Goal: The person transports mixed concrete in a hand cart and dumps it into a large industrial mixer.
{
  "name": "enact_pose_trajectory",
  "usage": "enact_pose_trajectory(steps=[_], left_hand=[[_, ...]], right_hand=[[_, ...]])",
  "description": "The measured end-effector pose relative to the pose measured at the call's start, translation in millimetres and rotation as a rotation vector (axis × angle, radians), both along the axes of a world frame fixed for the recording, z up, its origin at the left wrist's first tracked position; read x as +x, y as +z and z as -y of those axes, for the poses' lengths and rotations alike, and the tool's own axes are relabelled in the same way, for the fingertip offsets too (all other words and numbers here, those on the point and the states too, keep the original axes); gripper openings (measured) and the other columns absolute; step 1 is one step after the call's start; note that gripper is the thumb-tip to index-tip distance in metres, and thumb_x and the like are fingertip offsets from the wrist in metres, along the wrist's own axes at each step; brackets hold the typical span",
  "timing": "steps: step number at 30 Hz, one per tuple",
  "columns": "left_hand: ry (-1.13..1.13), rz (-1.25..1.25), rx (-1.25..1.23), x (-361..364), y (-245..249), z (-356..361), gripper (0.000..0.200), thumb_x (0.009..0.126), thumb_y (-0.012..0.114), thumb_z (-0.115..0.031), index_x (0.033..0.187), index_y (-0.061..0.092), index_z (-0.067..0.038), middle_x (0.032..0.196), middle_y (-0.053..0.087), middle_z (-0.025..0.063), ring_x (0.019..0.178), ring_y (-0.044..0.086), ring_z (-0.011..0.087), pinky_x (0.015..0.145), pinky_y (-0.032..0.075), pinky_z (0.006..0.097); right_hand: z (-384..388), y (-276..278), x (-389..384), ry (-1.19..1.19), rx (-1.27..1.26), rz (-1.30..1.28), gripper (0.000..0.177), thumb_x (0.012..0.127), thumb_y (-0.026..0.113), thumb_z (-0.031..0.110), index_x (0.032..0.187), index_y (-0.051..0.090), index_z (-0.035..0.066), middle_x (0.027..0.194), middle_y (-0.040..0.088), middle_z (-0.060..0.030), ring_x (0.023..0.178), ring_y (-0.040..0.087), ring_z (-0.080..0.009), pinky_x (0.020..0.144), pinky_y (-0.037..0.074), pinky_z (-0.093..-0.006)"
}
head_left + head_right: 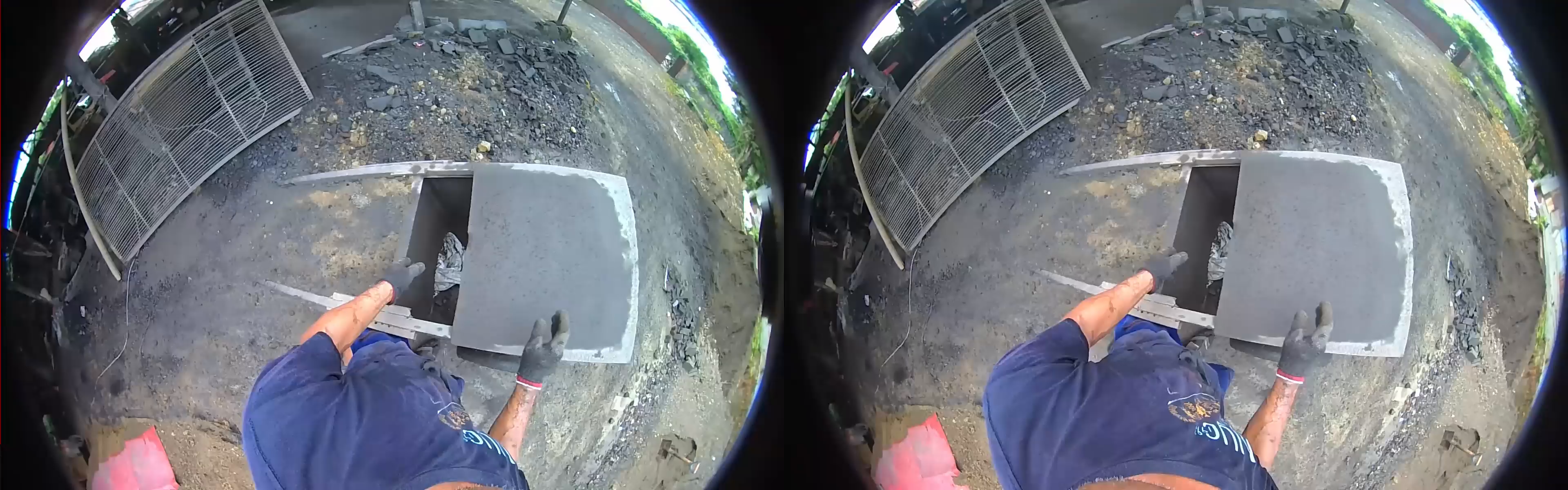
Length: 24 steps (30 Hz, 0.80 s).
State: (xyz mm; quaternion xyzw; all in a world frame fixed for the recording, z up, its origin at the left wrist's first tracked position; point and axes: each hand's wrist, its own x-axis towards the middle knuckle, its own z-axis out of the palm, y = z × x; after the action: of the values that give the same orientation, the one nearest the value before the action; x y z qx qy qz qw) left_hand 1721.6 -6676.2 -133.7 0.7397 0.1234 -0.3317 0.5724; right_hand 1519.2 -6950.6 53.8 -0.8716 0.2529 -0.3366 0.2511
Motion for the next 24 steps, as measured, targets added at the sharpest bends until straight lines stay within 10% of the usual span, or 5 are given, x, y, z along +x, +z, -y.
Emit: enact_pose_trajectory(steps=[6, 14, 24], left_hand=[[0.017, -0.452, -0.442, -16, -2, 41, 0.036, 0.091, 0.068, -0.04, 0.117, 0.056, -0.019, 0.102, 0.051, 0.0002, 0.089, 0.053, 0.0169, 0.072, 0.049, 0.0354], [0.022, -0.687, -1.033, -39, -9, 96, 0.042, 0.1, 0.054, -0.031, 0.136, 0.052, -0.008, 0.136, 0.057, 0.0092, 0.124, 0.055, 0.0255, 0.107, 0.043, 0.0476], [-0.003, -0.575, -1.009, -57, 38, 95, 0.067, 0.091, 0.064, -0.052, 0.141, 0.047, -0.009, 0.139, 0.054, 0.0097, 0.132, 0.049, 0.0285, 0.11, 0.038, 0.0514]], right_hand=[[30, -47, -14, 0.076, 0.118, -0.266, 0.049, 0.085, 0.074, 0.011, 0.129, 0.056, -0.002, 0.122, 0.062, -0.0203, 0.112, 0.063, -0.0338, 0.094, 0.052, -0.0403], [33, -40, -15, 0.116, 0.066, -0.346, 0.047, 0.085, 0.073, 0.012, 0.128, 0.057, -0.001, 0.121, 0.063, -0.0212, 0.111, 0.063, -0.0345, 0.094, 0.052, -0.0408], [38, -1, -24, 0.231, 0.17, -0.312, 0.048, 0.083, 0.076, 0.017, 0.125, 0.058, -0.001, 0.118, 0.064, -0.0206, 0.11, 0.061, -0.0395, 0.094, 0.051, -0.0445]])
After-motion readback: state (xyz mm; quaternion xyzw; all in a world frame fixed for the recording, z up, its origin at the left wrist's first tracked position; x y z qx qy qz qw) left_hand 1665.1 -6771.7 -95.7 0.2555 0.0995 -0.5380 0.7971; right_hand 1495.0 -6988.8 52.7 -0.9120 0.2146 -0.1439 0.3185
